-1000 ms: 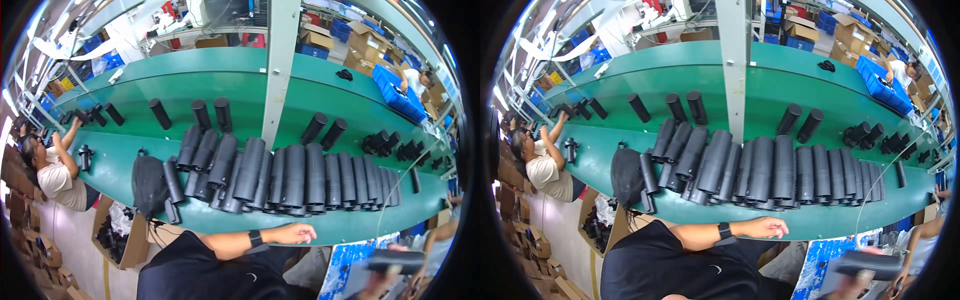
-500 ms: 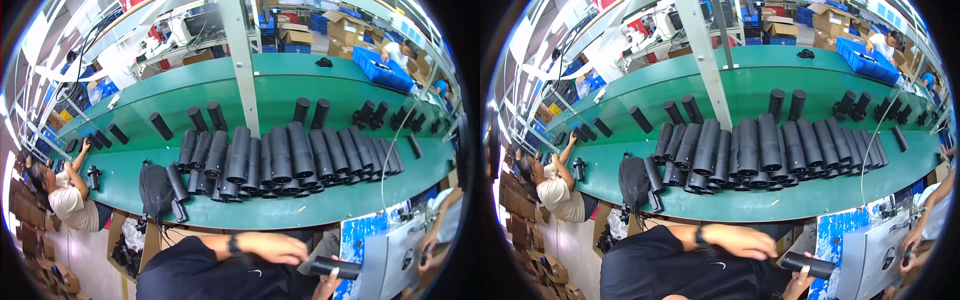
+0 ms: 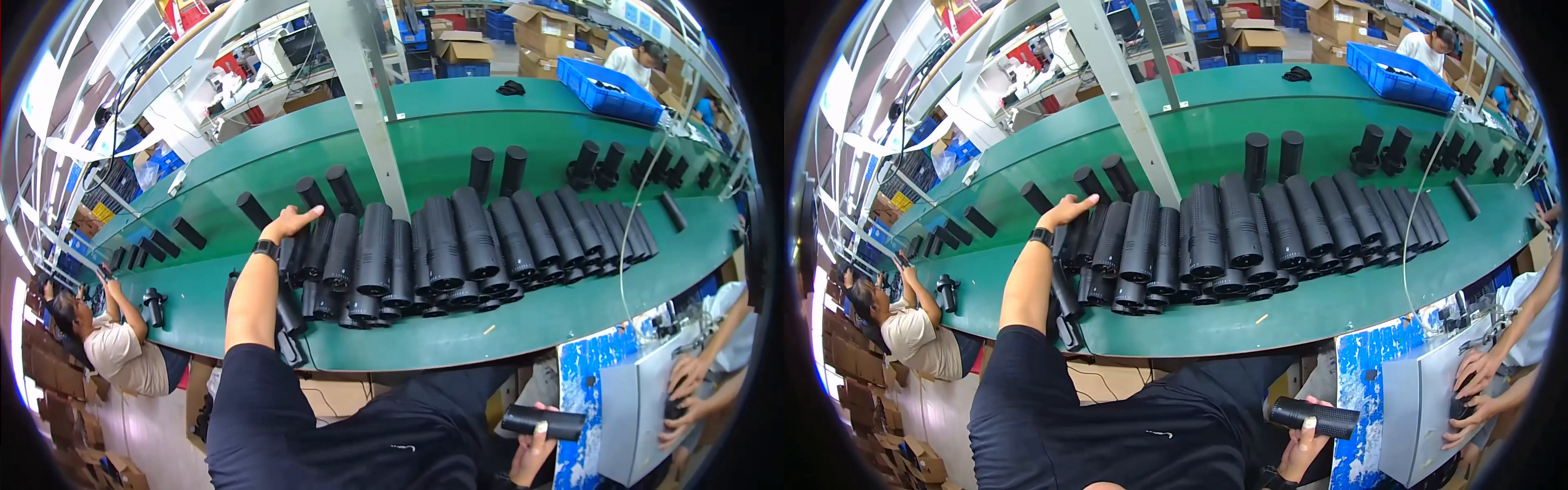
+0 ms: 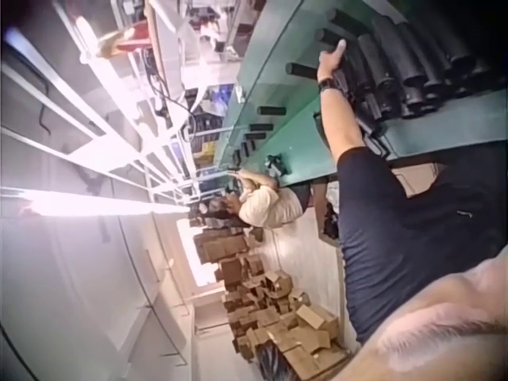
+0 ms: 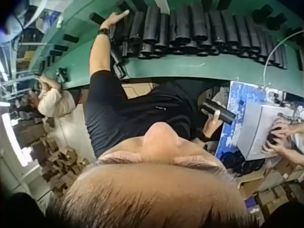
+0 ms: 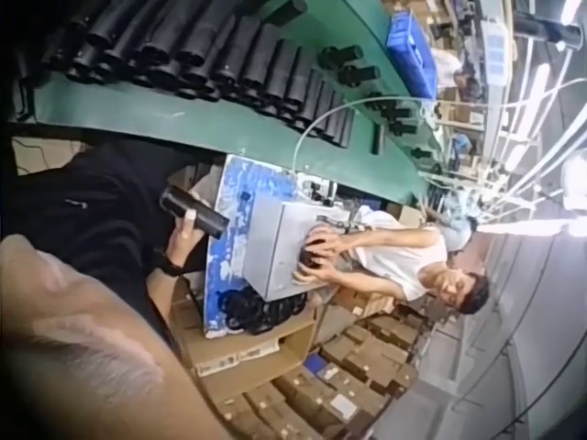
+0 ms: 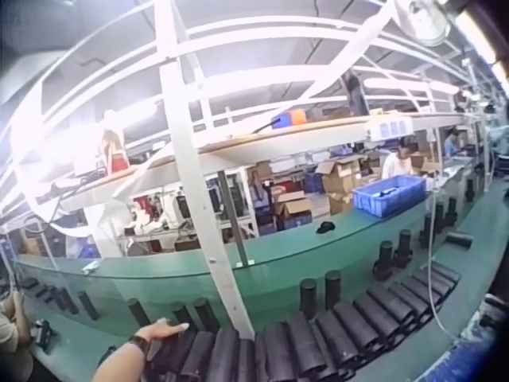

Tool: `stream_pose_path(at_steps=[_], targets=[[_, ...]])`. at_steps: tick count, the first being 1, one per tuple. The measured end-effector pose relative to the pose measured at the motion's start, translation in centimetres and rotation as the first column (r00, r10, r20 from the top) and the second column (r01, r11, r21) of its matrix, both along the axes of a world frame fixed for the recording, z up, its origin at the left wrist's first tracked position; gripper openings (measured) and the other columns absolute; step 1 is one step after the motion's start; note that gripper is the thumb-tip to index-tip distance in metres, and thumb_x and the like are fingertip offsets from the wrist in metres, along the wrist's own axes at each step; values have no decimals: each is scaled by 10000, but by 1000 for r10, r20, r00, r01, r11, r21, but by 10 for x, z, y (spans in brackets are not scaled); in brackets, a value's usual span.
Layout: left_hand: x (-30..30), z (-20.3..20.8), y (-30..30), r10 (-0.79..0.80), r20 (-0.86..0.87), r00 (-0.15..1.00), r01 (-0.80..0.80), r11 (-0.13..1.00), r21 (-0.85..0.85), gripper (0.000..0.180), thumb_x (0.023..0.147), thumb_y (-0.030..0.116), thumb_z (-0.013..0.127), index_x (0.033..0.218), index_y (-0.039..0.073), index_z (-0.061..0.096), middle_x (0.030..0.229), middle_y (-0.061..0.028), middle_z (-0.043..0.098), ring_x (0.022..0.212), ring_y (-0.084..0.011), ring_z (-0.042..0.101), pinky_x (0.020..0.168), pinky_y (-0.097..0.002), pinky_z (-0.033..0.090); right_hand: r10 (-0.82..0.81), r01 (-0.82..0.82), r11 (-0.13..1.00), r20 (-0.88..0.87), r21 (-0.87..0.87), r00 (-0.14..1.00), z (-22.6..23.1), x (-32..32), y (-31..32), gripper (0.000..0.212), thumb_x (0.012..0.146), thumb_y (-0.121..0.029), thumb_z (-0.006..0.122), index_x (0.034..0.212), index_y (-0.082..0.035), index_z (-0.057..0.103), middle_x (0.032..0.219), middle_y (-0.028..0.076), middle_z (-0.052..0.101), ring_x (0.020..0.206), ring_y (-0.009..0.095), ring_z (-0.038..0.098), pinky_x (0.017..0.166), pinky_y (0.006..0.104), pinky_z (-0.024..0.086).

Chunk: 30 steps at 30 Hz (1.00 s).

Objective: The person picks up a black cylindrical component from the conveyor belt, places it into a machine, and presses down on it. They then remove the component from the machine and return it to the conveyor belt, repeating this process with several more components.

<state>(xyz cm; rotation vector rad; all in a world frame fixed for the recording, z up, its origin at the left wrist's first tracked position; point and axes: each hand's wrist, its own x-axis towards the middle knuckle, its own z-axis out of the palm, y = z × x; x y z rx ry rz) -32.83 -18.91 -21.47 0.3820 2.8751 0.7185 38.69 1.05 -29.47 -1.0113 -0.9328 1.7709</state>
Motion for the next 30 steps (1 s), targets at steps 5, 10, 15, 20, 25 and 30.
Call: stream_pose_path(at_steps=[5,10,15,20,25,30], targets=[[14,-2,14,-104,175,979,140,968,-208,1168,747,843,708,1363,-139,568,1359,-292,634,1272,-343,619,1076,-412,476,-49,44,996,-75,-76,996,-8,6,2,465,1012,-209,672,1405,-37,492,1341,187,638,648,43,491,514,158,375],[28,1,3,-152,111,982,167,976,-140,1117,740,804,740,1331,-134,598,1264,-305,685,1187,-376,675,1009,-423,520,-53,39,993,-125,-114,991,-29,8,9,454,1067,-251,606,1445,-32,485,1408,195,617,587,22,402,499,167,331],[53,9,-8,-209,-31,977,205,973,-107,943,749,745,768,1176,-91,690,1158,-276,726,1093,-372,709,961,-422,543,-32,20,994,-111,-106,993,-31,4,17,458,1085,-281,583,1460,-36,489,1422,191,618,591,24,388,494,173,309],[72,20,-16,-276,-24,961,273,958,-91,786,771,707,774,1055,-25,734,1087,-236,747,1044,-356,717,916,-391,555,-6,-8,992,-116,-124,993,-24,0,19,458,1084,-287,586,1457,-38,495,1412,188,624,602,28,408,495,172,309],[58,12,-17,-216,18,976,216,976,-10,670,804,667,768,1035,39,753,1080,-180,764,1059,-330,716,1012,-481,488,-10,-3,993,-108,-116,994,-26,1,18,465,1077,-288,599,1453,-35,499,1409,191,625,599,26,407,489,173,316],[33,-7,13,-226,-114,967,218,973,-81,640,827,670,748,1071,79,765,1108,-129,772,1128,-333,697,1146,-675,269,-7,-9,993,-140,-118,990,-24,2,17,444,1073,-240,598,1446,-28,485,1403,212,614,595,13,423,490,156,355]])
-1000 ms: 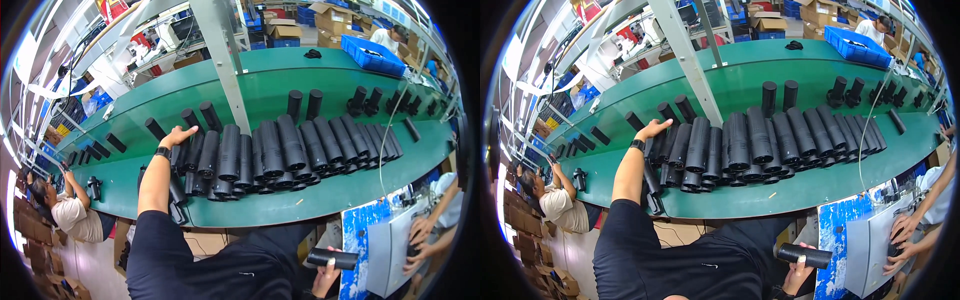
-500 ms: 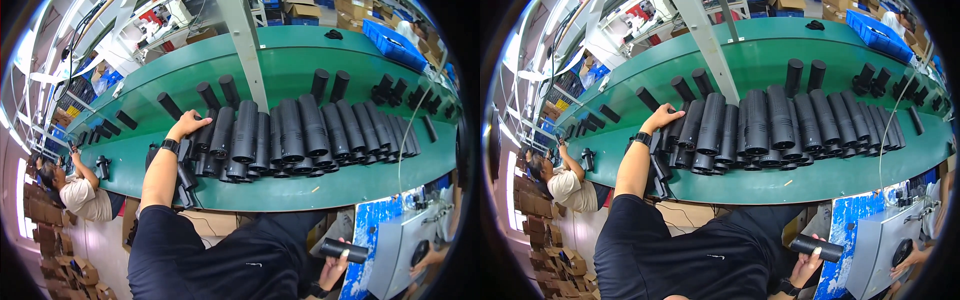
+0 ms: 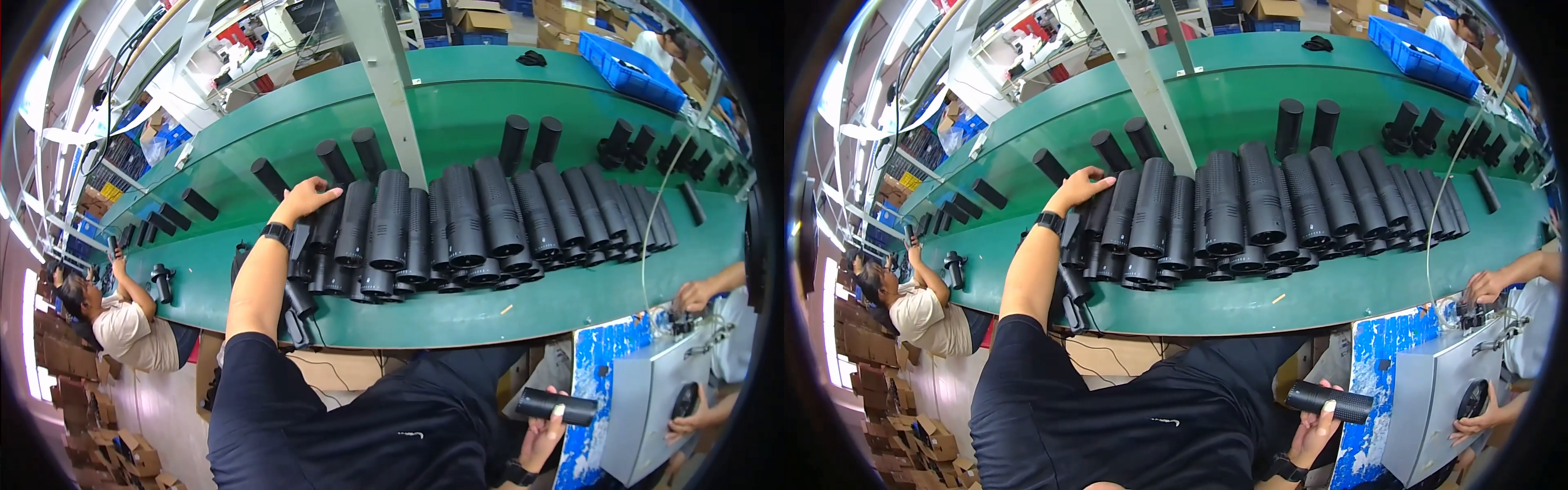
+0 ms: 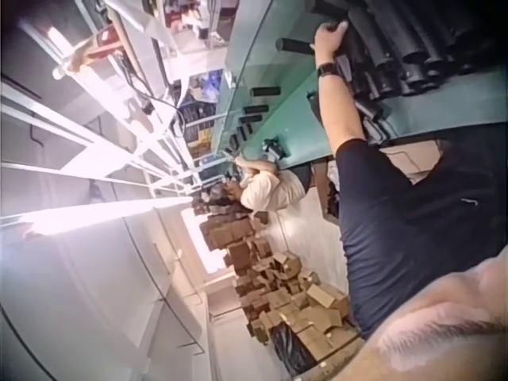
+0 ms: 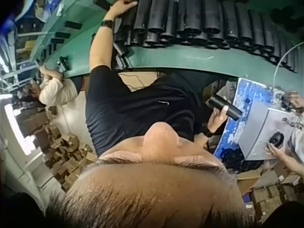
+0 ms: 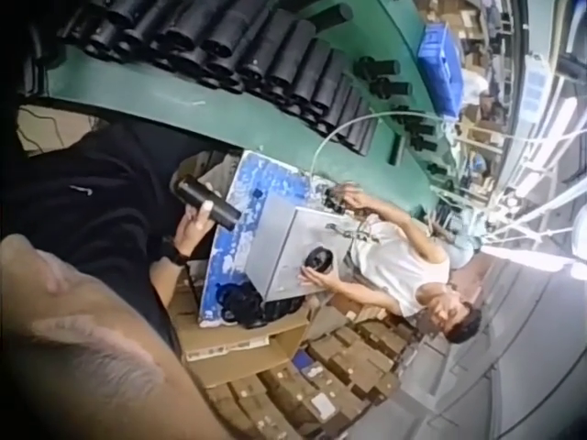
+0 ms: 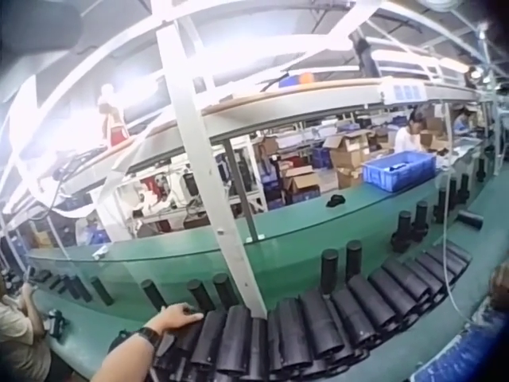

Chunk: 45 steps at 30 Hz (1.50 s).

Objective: The person picks up a black cylindrical component from the conveyor belt, places it into a machine, and presses down on it. They then remove the component from the machine and return it to the conveyor belt, repeating this process with several more components.

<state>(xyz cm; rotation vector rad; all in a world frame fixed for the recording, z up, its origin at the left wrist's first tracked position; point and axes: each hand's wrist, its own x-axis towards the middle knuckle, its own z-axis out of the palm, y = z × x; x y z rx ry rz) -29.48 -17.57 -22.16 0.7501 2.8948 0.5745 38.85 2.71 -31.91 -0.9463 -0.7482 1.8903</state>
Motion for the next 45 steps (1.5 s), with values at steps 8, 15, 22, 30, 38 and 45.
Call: stream_pose_path(at_steps=[8,15,22,30,38,45], targets=[[3,13,-16,9,148,989,9,992,-122,604,887,670,689,1101,112,772,1246,-142,732,1227,-357,651,1155,-777,136,-2,2,1000,25,-2,1000,-9,5,-4,475,1075,-290,602,1459,-33,494,1418,197,619,573,19,380,482,171,324],[46,9,-147,261,-412,873,-296,955,-22,649,908,623,687,1357,156,656,1506,-148,546,1341,-390,559,1129,-784,242,21,-20,999,16,-50,1000,-13,8,3,480,1086,-303,581,1472,-36,483,1431,188,611,602,37,410,494,175,337],[157,-54,-219,493,-367,789,-576,801,-163,700,919,437,687,1537,171,497,1612,-198,386,1343,-482,513,1098,-585,450,67,-70,997,-69,-46,995,-14,-4,10,498,1093,-310,566,1494,-37,452,1473,196,571,825,108,608,504,188,377],[139,-41,-227,394,-457,798,-479,874,-84,519,866,221,663,1377,130,652,1528,-165,500,1238,-429,576,1056,-491,501,60,-63,997,-65,-41,996,-10,-2,3,506,1097,-315,560,1499,-32,439,1481,194,561,1043,183,668,523,180,394],[100,-32,-241,154,-731,665,-199,980,25,416,948,210,698,1314,21,646,1381,-197,602,1308,-420,549,1130,-502,428,55,-54,998,-69,8,996,3,6,-5,528,1098,-383,543,1491,-40,457,1425,182,602,783,93,582,536,177,388],[266,85,-61,57,-813,579,548,711,440,297,970,47,599,1260,-14,620,1212,-174,592,1069,-337,607,951,-444,504,44,-37,997,-110,63,993,64,-32,20,533,1087,-485,515,1390,-47,511,1350,208,643,606,68,483,483,193,396]])
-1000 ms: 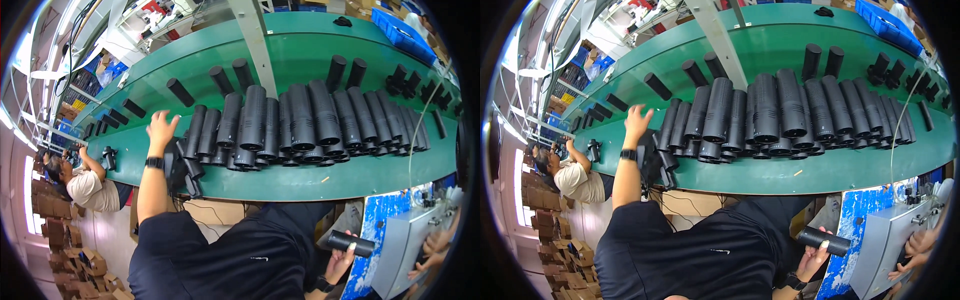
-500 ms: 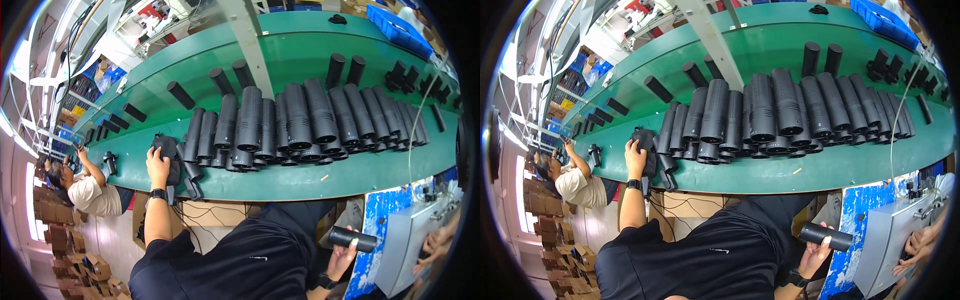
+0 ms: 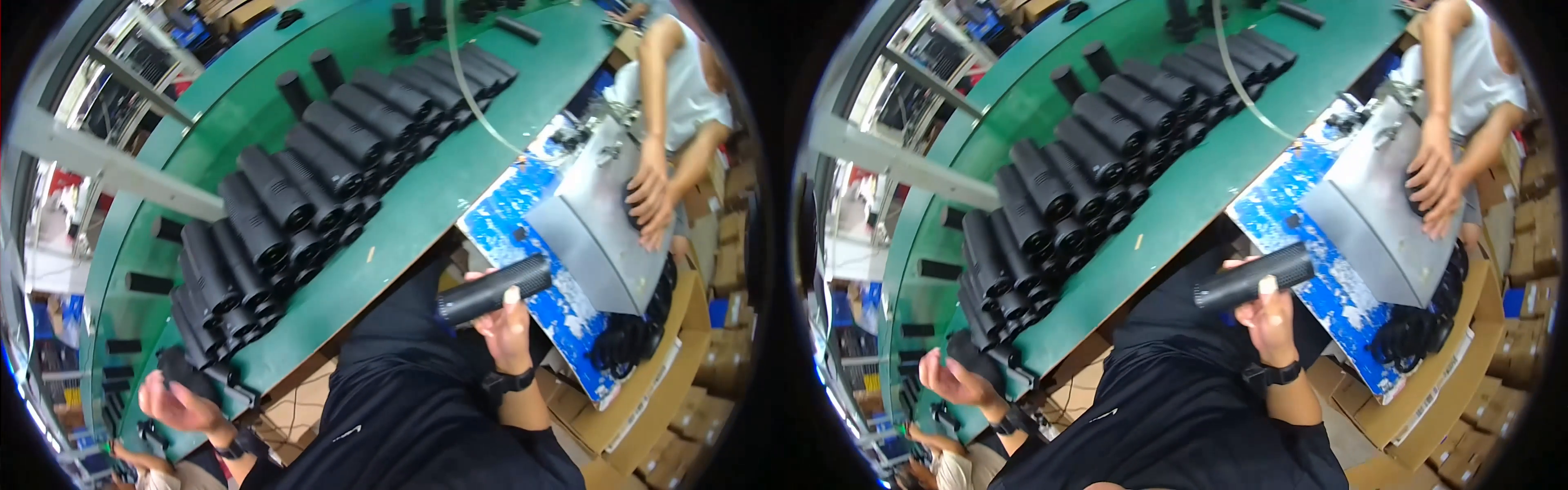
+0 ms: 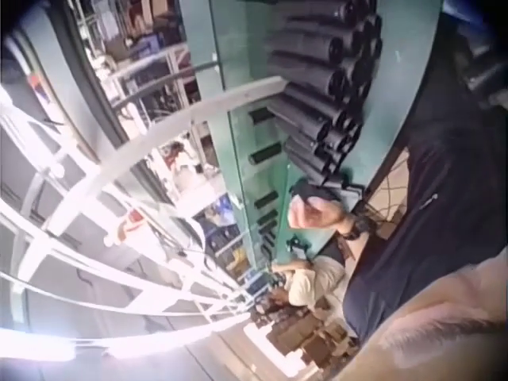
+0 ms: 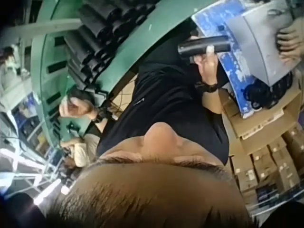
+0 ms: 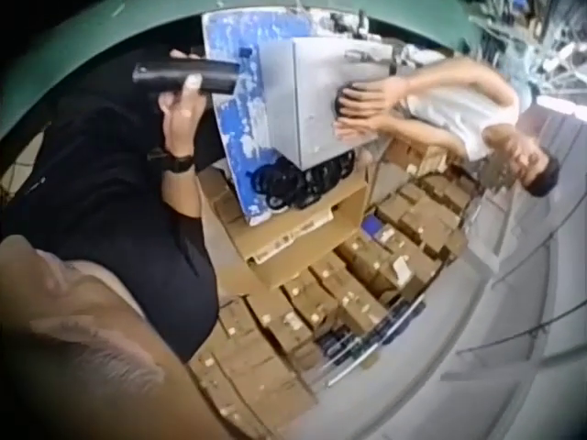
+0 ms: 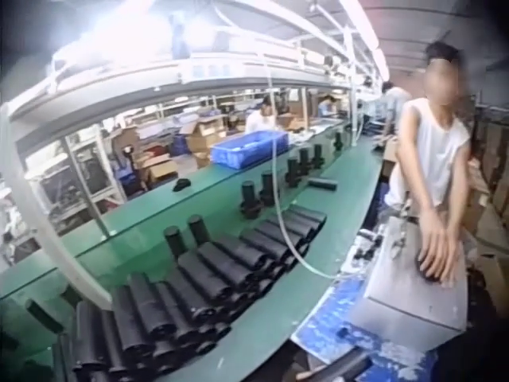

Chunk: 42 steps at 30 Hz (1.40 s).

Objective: The person picks up a black cylindrical component from the conveyor belt, places it into a machine, and presses down on it. They then remove the component from the machine and return it to the conveyor belt, repeating this process with several more components.

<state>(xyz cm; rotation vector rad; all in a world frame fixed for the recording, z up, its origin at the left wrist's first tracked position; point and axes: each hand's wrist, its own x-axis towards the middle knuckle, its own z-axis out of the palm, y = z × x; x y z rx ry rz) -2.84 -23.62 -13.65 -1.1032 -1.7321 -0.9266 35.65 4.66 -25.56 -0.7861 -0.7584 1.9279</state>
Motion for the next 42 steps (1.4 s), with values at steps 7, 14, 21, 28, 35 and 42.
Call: stream_pose_path(at_steps=[7,14,21,28,35,42], targets=[[118,-9,167,-224,949,-224,953,153,261,419,989,202,682,1355,18,595,1221,-187,592,1014,-255,653,868,-380,572,-82,90,993,-93,83,992,36,23,3,514,1071,-459,557,1376,-49,507,1314,208,663,577,50,483,463,193,382],[228,-92,275,441,476,-760,562,80,823,578,1063,271,623,1534,41,381,1222,-145,605,1000,-222,676,868,-349,568,-192,149,946,128,289,973,41,66,2,440,1065,-343,573,1399,-75,474,1315,208,661,571,68,501,468,201,388],[282,-128,286,207,813,-544,809,-127,573,571,1033,207,675,1518,56,415,1234,-107,622,969,-156,659,848,-313,551,-449,434,892,149,128,881,21,102,-28,339,1062,-233,579,1329,-29,532,1228,140,687,615,69,521,502,210,416],[270,-144,305,-50,919,-392,900,-230,371,557,1002,132,707,1495,48,461,1250,-83,633,970,-114,630,863,-279,527,-592,590,800,9,-107,806,-16,92,-25,331,1075,-237,551,1363,-78,513,1306,164,675,652,112,551,537,221,435],[183,-154,350,-134,956,-260,961,65,270,292,1034,135,654,1306,33,633,1031,-25,673,816,-78,592,725,-238,492,-406,328,898,262,295,876,-38,130,-5,378,1005,-279,659,1285,-47,555,1247,165,706,761,120,611,605,254,486],[145,-170,354,-56,902,-428,861,276,426,148,1044,113,633,1166,42,678,820,20,615,605,-26,476,529,-198,355,-430,363,884,208,293,879,-81,147,-4,530,962,-402,702,1311,-37,544,1204,177,720,918,186,708,663,271,543]])
